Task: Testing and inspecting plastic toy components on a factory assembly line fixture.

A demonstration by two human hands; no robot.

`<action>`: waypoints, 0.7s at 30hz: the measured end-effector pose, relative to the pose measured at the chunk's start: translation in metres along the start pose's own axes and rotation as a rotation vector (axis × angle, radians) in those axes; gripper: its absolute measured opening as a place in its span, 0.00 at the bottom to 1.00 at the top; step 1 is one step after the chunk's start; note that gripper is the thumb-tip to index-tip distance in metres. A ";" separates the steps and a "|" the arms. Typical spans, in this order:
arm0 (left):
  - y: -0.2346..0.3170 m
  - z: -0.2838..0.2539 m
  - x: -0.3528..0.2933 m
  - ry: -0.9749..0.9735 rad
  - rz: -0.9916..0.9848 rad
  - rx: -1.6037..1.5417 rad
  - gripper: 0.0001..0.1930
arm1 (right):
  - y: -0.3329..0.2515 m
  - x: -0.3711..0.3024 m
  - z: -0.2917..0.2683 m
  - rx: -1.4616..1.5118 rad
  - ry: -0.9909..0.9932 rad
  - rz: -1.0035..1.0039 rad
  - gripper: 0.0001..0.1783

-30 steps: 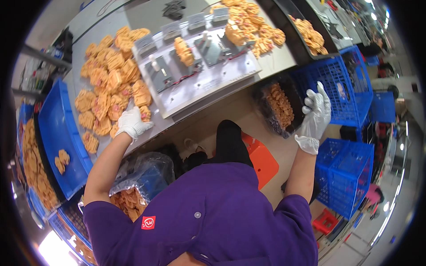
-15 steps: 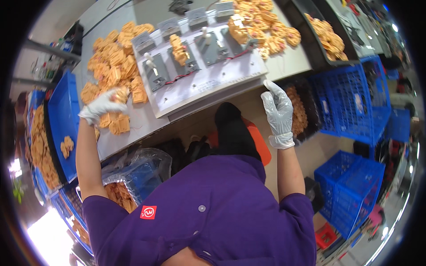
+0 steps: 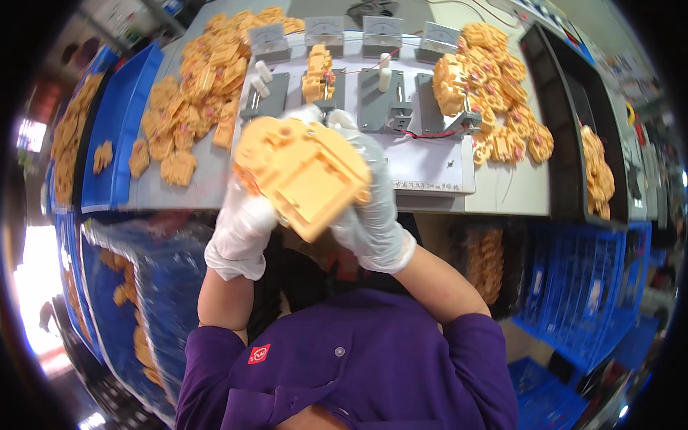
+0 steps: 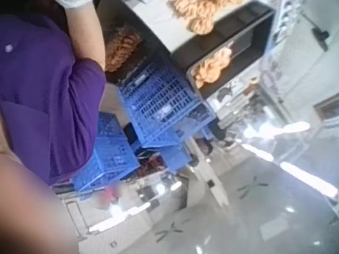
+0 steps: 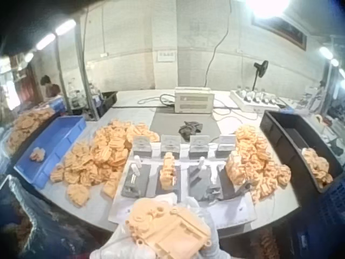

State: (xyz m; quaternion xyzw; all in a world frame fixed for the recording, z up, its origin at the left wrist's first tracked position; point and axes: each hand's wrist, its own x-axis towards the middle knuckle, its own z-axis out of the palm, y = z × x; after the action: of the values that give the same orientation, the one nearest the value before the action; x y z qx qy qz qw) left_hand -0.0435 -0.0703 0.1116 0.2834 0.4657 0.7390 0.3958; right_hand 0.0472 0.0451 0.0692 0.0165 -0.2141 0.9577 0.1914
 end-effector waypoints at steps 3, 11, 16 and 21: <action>-0.029 0.023 -0.014 0.019 0.021 -0.098 0.58 | -0.039 -0.025 -0.032 -0.849 -0.168 -0.299 0.25; -0.066 0.104 -0.010 0.344 0.115 0.224 0.22 | -0.100 -0.053 -0.044 -0.821 0.092 0.210 0.21; -0.074 0.095 -0.013 0.349 0.037 -0.379 0.25 | -0.147 -0.069 -0.050 -1.019 0.006 -0.040 0.25; -0.084 0.086 -0.015 0.176 -0.014 -0.498 0.25 | -0.139 -0.089 -0.064 -0.780 0.133 0.009 0.21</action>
State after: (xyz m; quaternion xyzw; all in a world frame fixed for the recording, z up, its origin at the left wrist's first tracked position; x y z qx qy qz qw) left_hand 0.0592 -0.0213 0.0693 0.1088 0.3039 0.8499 0.4165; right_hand 0.1847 0.1558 0.0576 -0.1205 -0.5490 0.8044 0.1924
